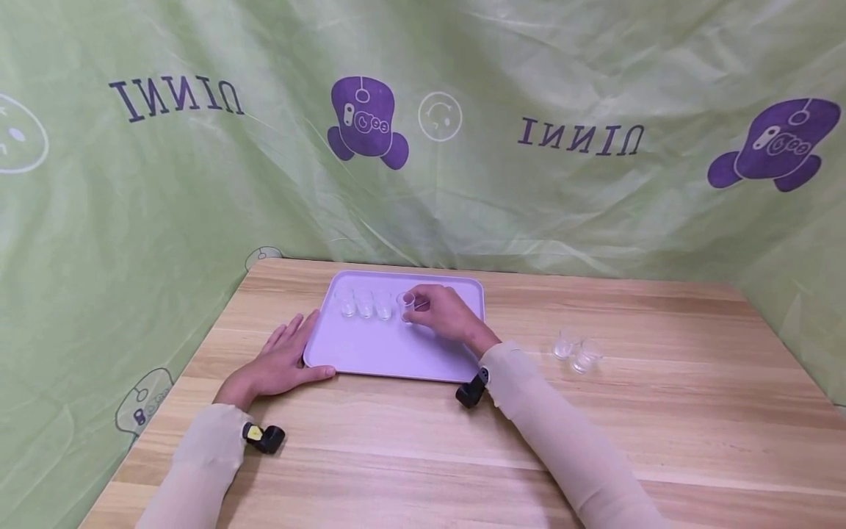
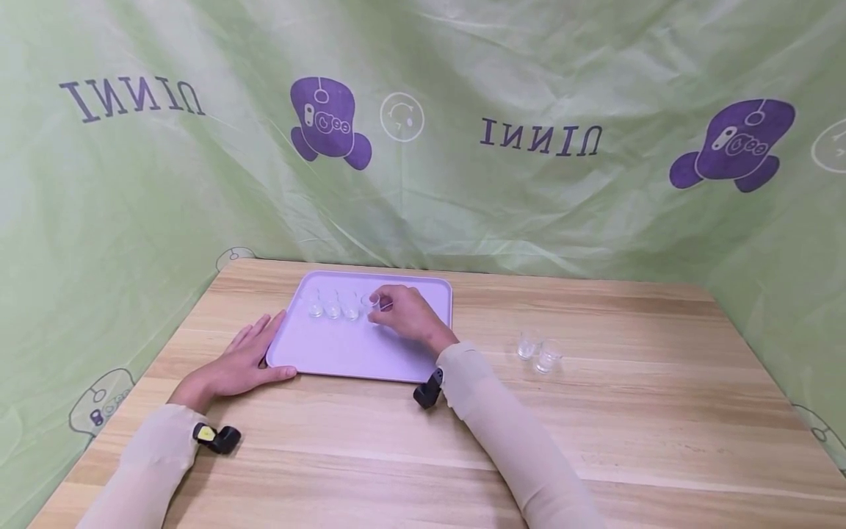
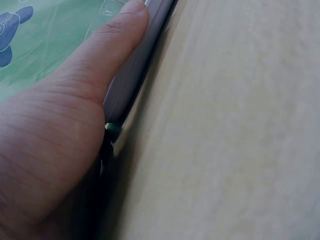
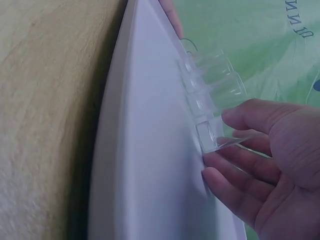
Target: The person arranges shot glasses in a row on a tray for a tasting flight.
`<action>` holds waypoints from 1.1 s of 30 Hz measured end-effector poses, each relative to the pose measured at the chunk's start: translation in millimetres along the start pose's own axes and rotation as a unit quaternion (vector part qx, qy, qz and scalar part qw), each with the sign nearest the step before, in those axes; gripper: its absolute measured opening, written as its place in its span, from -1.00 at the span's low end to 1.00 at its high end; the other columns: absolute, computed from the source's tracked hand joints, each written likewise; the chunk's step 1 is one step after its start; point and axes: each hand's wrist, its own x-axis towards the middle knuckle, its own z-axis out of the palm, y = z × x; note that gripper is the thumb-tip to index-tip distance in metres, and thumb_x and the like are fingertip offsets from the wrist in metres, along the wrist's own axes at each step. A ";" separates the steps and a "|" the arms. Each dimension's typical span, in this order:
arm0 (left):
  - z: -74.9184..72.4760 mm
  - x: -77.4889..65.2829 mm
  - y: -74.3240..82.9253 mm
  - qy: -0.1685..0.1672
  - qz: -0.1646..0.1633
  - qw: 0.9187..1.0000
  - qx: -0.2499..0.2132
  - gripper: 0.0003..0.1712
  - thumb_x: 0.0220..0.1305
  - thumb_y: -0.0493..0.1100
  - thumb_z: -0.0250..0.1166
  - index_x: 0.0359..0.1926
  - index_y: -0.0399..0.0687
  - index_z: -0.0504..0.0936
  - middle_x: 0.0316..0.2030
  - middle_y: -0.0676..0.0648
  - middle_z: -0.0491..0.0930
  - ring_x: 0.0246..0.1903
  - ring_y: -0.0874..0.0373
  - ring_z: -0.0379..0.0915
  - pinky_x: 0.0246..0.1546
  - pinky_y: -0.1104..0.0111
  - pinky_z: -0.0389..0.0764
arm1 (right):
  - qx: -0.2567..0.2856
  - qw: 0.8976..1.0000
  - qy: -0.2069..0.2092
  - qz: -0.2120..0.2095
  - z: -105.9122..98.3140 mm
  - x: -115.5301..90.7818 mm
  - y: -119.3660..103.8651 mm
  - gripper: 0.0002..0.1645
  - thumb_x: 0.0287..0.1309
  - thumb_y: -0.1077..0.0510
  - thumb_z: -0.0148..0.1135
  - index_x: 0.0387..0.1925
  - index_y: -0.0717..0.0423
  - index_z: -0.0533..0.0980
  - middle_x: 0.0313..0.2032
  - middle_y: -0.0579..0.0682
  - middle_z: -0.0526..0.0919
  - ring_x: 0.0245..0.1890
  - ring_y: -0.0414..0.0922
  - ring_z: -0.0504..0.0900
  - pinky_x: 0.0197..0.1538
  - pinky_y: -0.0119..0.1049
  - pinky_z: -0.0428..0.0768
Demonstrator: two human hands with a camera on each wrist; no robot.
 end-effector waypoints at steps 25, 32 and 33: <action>1.0 -0.5 -2.8 0.000 -0.001 1.000 0.002 0.34 0.27 0.33 0.36 0.63 -0.28 -0.24 0.60 -0.34 -0.16 0.57 -0.30 -0.44 0.49 -0.14 -0.38 | 0.011 1.000 -0.001 0.002 5.4 4.9 2.4 -0.64 0.25 0.19 0.46 0.07 0.15 0.65 -0.18 -0.03 0.73 -0.12 -0.12 0.68 0.02 -0.25 0.63; 0.7 -1.4 -3.1 0.001 0.000 1.000 0.002 0.34 0.27 0.33 0.36 0.63 -0.28 -0.24 0.60 -0.34 -0.16 0.57 -0.29 -0.44 0.49 -0.13 -0.39 | 0.006 1.000 -0.006 0.008 6.3 4.3 1.2 -0.62 0.30 0.19 0.42 0.12 0.15 0.64 -0.12 0.01 0.73 -0.04 -0.09 0.68 0.09 -0.22 0.61; 0.8 -1.4 -3.1 0.001 0.000 1.000 0.002 0.34 0.27 0.33 0.36 0.63 -0.28 -0.24 0.60 -0.34 -0.16 0.57 -0.29 -0.44 0.50 -0.13 -0.39 | 0.007 1.000 -0.006 0.007 6.5 4.3 1.2 -0.62 0.30 0.19 0.42 0.12 0.15 0.64 -0.11 0.01 0.74 -0.04 -0.09 0.68 0.09 -0.22 0.62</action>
